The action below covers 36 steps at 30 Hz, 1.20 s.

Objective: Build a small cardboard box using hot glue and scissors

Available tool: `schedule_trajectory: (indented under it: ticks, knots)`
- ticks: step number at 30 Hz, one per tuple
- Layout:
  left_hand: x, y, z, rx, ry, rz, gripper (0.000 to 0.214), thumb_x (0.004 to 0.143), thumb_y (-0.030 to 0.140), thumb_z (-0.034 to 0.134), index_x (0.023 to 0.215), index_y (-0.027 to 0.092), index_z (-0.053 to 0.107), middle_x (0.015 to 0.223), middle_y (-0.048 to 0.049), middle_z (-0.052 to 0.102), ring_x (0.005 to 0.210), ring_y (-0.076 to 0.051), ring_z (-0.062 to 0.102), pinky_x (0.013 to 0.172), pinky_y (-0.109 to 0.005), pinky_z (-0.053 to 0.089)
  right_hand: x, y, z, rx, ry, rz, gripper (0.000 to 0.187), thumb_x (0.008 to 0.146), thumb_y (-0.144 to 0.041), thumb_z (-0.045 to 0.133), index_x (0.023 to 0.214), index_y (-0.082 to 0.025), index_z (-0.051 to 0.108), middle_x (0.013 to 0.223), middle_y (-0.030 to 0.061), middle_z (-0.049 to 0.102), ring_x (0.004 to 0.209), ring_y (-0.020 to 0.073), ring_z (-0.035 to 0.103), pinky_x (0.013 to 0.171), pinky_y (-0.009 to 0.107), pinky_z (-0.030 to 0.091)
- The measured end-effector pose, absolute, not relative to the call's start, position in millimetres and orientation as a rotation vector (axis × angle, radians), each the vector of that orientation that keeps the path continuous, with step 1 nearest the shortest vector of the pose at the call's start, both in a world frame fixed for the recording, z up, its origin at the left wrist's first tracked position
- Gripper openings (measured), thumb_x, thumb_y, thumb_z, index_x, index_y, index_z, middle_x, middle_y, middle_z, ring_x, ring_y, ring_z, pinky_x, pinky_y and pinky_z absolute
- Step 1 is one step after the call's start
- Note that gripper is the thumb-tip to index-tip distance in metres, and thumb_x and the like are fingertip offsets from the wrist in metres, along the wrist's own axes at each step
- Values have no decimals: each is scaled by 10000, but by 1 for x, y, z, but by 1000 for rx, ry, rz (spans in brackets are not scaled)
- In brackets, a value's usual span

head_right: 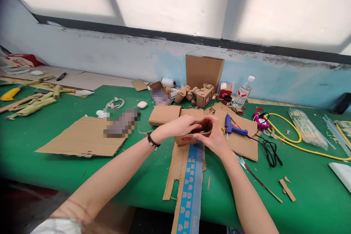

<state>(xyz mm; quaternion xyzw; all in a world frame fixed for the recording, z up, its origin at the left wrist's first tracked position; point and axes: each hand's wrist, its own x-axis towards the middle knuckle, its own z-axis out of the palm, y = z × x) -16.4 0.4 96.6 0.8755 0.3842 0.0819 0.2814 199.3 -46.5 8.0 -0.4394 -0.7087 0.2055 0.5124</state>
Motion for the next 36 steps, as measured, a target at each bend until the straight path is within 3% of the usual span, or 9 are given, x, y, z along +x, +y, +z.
schedule_trajectory:
  ticks: [3,7,11,21,26,28,30,32,36]
  knots:
    - [-19,-3,97,2432,1052,228,451,1165,384,453,1216,208,866,1074,-119,874,878,-265,763,769,-329,493,206,-44,23,-1048,-1564,681,638,1080,-768,611,1468,-262,587,1330,137,820,1282,290,797,1102,472,650]
    - [-23,-4,92,2439,1097,248,439,1175,368,466,1293,215,860,1223,-133,892,1016,-305,806,805,-340,513,220,-40,45,-1335,-1612,781,428,1027,-614,716,1179,-224,806,1153,110,890,1044,283,848,963,418,657]
    - [-24,-6,90,2445,1066,296,432,1181,348,484,1435,251,820,1315,-110,892,1107,-307,824,856,-334,543,224,-40,64,-1372,-1744,831,379,988,-553,718,1074,-210,854,1056,85,901,951,264,828,865,367,618]
    - [-29,6,79,2480,1010,331,398,1163,382,529,1227,206,881,1158,-131,906,953,-276,813,788,-321,542,216,-40,70,-1451,-1778,757,406,975,-570,685,967,-199,850,874,69,860,759,224,745,681,313,522]
    - [-28,7,81,2480,1034,297,407,1168,377,518,1233,206,882,1162,-126,909,950,-274,812,768,-319,524,212,-41,80,-1591,-1901,644,343,1055,-433,591,1078,-192,835,999,90,892,887,237,803,785,310,566]
    - [-27,6,83,2489,1030,296,404,1171,362,515,1299,220,872,1197,-117,911,985,-273,822,786,-313,528,210,-39,93,-1719,-2171,487,341,1099,-351,527,1184,-213,828,1115,76,898,986,221,813,842,292,559]
    - [-27,4,84,2510,1014,293,413,1175,347,510,1403,241,838,1258,-108,907,1029,-276,829,802,-310,531,206,-34,108,-1792,-2365,418,288,1063,-263,582,1154,-232,853,1095,70,897,981,230,815,811,288,534]
    - [-27,3,85,2535,1019,283,418,1175,328,508,1438,244,821,1282,-108,903,1042,-278,829,812,-308,538,198,-28,123,-1868,-2476,340,279,1004,-173,615,1084,-214,879,1092,122,890,1016,275,823,846,314,539]
    - [-27,2,88,2551,1063,252,403,1179,325,499,1330,207,854,1220,-125,906,993,-278,823,821,-316,554,178,-22,140,-2005,-2601,150,335,1040,-149,586,1213,-140,872,1233,256,851,1183,374,826,963,396,575]
